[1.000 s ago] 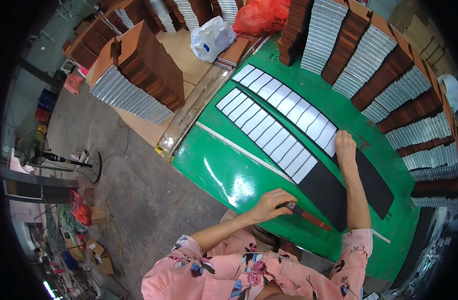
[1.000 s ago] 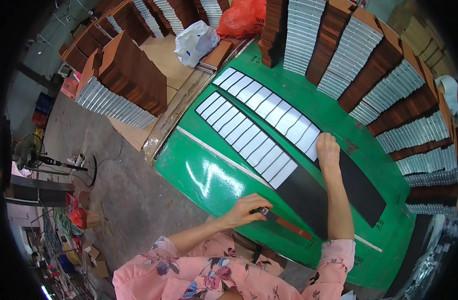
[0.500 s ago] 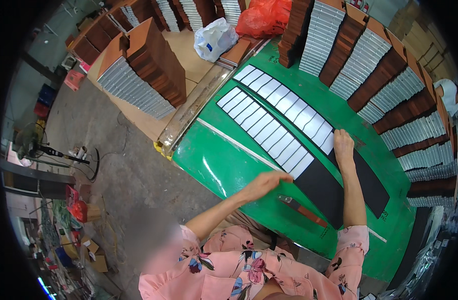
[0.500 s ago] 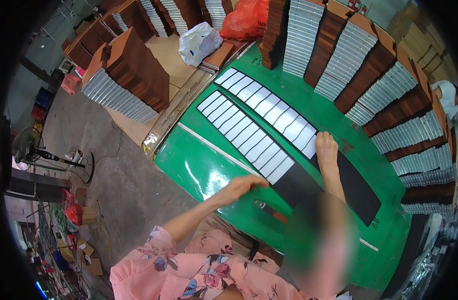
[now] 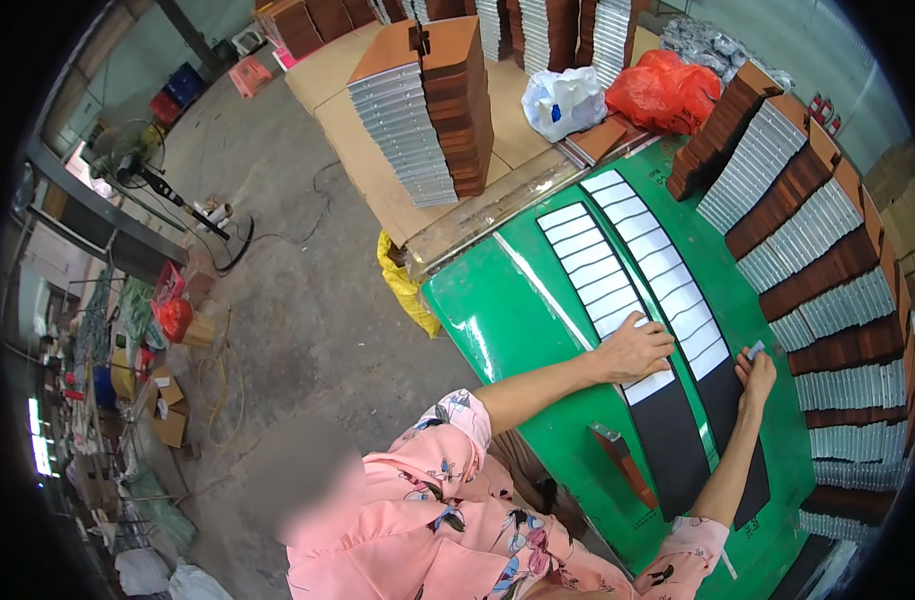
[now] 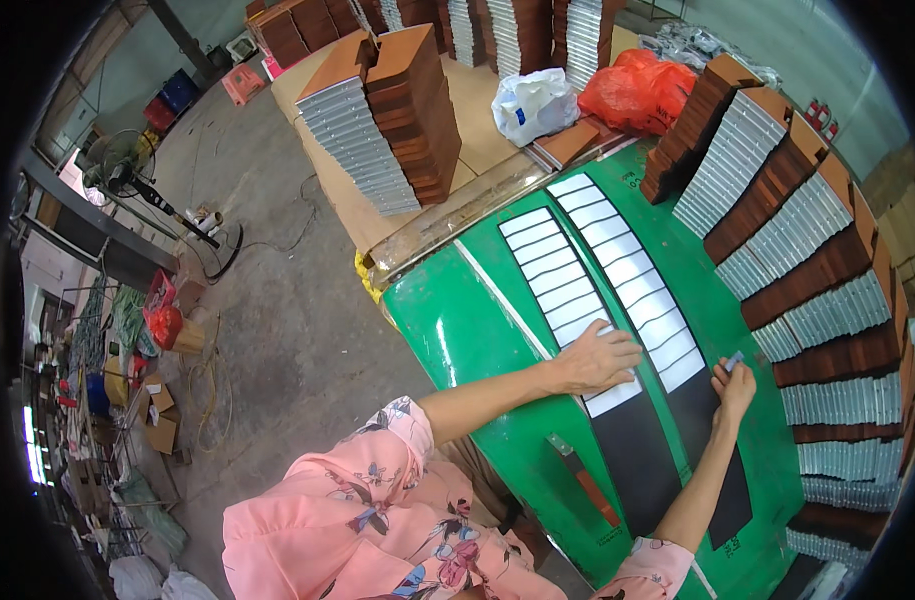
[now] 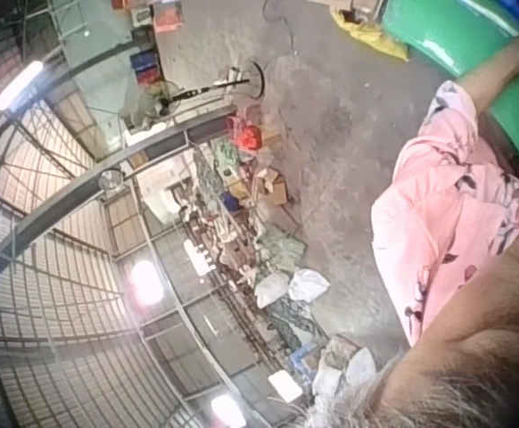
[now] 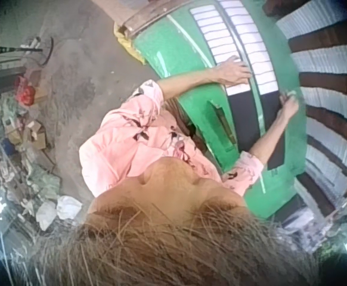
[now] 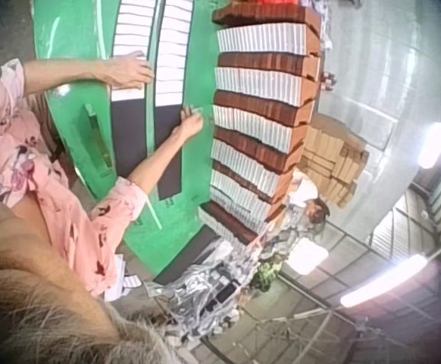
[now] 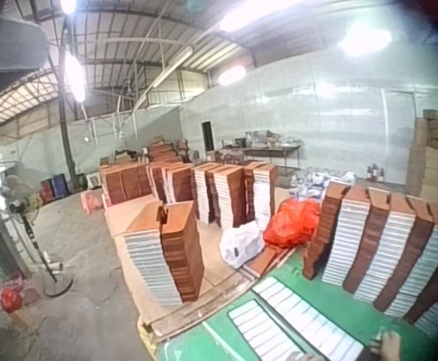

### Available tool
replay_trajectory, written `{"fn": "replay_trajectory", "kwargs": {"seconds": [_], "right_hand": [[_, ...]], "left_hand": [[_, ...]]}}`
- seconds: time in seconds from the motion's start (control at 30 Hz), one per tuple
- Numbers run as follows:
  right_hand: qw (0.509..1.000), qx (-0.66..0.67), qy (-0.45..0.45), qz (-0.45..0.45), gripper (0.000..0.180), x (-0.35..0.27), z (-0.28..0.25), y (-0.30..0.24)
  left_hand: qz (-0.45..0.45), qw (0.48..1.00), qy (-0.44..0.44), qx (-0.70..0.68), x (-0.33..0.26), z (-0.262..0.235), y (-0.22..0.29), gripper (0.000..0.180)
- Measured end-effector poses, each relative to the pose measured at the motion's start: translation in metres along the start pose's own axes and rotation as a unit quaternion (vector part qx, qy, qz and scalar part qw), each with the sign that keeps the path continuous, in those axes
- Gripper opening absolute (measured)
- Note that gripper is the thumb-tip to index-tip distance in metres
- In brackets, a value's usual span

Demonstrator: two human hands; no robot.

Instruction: The person is assembling wooden and plastic furniture components by hand.

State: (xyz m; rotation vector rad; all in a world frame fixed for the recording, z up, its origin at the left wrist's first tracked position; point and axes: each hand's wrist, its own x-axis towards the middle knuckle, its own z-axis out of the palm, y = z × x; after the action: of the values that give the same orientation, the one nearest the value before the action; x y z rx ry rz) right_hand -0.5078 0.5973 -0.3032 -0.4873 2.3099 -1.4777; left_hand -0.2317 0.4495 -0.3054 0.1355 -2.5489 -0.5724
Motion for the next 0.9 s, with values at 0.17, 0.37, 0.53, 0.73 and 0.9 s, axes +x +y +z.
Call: {"fn": "replay_trajectory", "kwargs": {"seconds": [0.17,0.37,0.53,0.73,0.9], "right_hand": [[0.943,0.319,-0.063,0.069,0.037,-0.048,-0.034,-0.004],[0.928,0.352,-0.117,0.036,0.028,-0.17,-0.044,-0.031],[0.971,0.223,-0.072,0.044,0.021,-0.258,-0.064,-0.026],[0.992,0.087,-0.058,-0.066,0.019,-0.303,-0.052,-0.027],[0.954,-0.201,0.009,-0.221,0.022,-0.312,-0.039,-0.03]], "left_hand": [[0.006,0.997,0.051,0.065,0.001,0.022,-0.023,0.018],[-0.001,0.987,0.132,-0.097,0.002,-0.017,-0.041,0.017],[-0.182,0.933,0.268,-0.155,-0.036,-0.061,0.02,0.015],[0.038,0.989,0.123,-0.069,-0.125,-0.06,0.106,0.033],[0.026,0.999,0.037,-0.021,-0.125,-0.018,0.163,0.037]]}}
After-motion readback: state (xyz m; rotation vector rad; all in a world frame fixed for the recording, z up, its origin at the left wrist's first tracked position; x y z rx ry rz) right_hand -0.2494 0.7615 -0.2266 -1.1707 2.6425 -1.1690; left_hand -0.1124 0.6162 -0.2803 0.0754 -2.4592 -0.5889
